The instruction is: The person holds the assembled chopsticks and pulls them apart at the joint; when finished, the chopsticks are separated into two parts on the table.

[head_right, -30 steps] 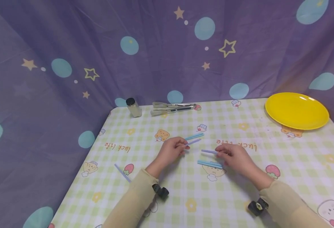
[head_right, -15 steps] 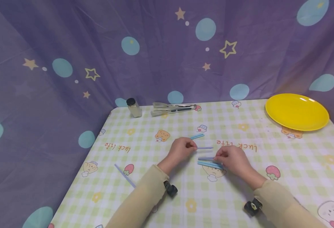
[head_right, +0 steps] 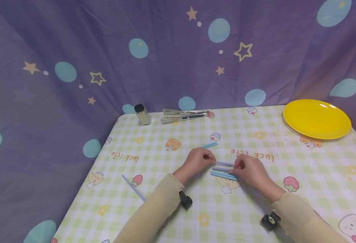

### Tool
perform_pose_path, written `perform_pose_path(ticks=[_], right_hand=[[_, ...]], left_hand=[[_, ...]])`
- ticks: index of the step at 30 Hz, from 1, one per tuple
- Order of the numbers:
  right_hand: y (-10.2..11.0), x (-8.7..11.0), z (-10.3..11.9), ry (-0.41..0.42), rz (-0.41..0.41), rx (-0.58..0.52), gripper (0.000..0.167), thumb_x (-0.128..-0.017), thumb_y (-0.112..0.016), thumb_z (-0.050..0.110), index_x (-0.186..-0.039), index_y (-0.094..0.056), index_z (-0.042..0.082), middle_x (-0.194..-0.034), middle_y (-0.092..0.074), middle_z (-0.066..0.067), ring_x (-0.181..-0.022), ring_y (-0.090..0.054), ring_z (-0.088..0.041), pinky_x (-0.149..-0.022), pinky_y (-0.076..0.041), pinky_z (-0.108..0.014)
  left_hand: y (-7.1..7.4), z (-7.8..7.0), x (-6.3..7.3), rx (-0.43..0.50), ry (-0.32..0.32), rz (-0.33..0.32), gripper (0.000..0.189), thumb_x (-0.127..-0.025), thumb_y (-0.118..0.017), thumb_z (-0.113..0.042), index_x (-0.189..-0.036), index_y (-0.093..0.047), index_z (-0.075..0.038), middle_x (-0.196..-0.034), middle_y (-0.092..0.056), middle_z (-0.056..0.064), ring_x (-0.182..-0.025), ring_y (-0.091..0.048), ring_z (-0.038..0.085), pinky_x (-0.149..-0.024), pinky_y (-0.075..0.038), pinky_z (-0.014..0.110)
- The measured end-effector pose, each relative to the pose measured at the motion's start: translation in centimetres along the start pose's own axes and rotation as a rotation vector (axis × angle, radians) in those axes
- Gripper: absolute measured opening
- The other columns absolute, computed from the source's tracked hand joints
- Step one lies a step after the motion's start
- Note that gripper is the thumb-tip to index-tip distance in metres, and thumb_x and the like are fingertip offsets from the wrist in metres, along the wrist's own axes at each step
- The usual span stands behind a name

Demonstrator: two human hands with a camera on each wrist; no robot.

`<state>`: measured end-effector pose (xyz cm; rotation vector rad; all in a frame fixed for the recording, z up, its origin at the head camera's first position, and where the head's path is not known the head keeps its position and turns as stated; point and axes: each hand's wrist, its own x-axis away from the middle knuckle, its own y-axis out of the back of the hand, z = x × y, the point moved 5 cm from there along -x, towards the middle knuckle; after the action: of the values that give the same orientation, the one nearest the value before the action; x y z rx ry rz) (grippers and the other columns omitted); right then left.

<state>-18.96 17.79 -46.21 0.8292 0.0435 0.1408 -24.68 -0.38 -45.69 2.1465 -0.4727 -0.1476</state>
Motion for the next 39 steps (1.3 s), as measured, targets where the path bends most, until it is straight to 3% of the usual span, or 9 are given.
perform_pose_path(ticks=[6,16,25,33,39], right_hand=[[-0.19,-0.08,-0.36,-0.005,0.035,0.005,0.033,-0.077,-0.084,0.026,-0.087,-0.057,0.009,-0.072,-0.054,0.001,-0.066,-0.047,-0.016,-0.063,-0.036,-0.032],[-0.21,-0.12,-0.17,0.047,0.072,0.009,0.02,-0.079,-0.081,0.023,-0.079,-0.063,0.014,-0.068,-0.056,0.005,-0.067,-0.049,-0.014,-0.066,-0.039,-0.033],[-0.15,-0.23,-0.18,0.074,0.09,0.042,0.011,-0.088,-0.073,0.021,-0.079,-0.067,0.017,-0.075,-0.062,0.008,-0.073,-0.052,-0.013,-0.073,-0.042,-0.038],[0.06,-0.31,-0.57,0.075,0.103,0.026,0.007,-0.088,-0.072,0.018,-0.082,-0.068,0.019,-0.082,-0.065,0.008,-0.08,-0.056,-0.014,-0.08,-0.044,-0.043],[-0.03,-0.24,-0.8,0.072,0.119,0.004,0.005,-0.087,-0.074,0.019,-0.085,-0.069,0.018,-0.079,-0.063,0.007,-0.076,-0.054,-0.013,-0.076,-0.043,-0.039]], left_hand=[[-0.25,-0.36,0.03,-0.013,-0.009,0.04,0.006,-0.083,-0.079,-0.023,-0.077,-0.078,-0.023,-0.066,-0.06,-0.018,-0.065,-0.051,-0.001,-0.066,-0.039,0.016],[-0.78,-0.42,0.02,-0.025,-0.048,0.073,0.004,-0.083,-0.079,-0.023,-0.079,-0.079,-0.024,-0.066,-0.062,-0.021,-0.072,-0.053,-0.003,-0.073,-0.04,0.015],[-0.66,-0.26,0.06,-0.064,-0.086,0.086,0.005,-0.087,-0.075,-0.022,-0.083,-0.078,-0.023,-0.077,-0.066,-0.018,-0.077,-0.056,-0.003,-0.078,-0.041,0.015],[-0.25,0.26,0.23,-0.12,-0.025,0.039,0.005,-0.087,-0.075,-0.021,-0.083,-0.076,-0.024,-0.078,-0.064,-0.016,-0.073,-0.054,0.001,-0.073,-0.042,0.018],[-0.3,0.34,0.31,-0.132,-0.002,0.049,0.005,-0.087,-0.075,-0.022,-0.082,-0.075,-0.023,-0.077,-0.063,-0.016,-0.074,-0.055,0.001,-0.074,-0.043,0.019]])
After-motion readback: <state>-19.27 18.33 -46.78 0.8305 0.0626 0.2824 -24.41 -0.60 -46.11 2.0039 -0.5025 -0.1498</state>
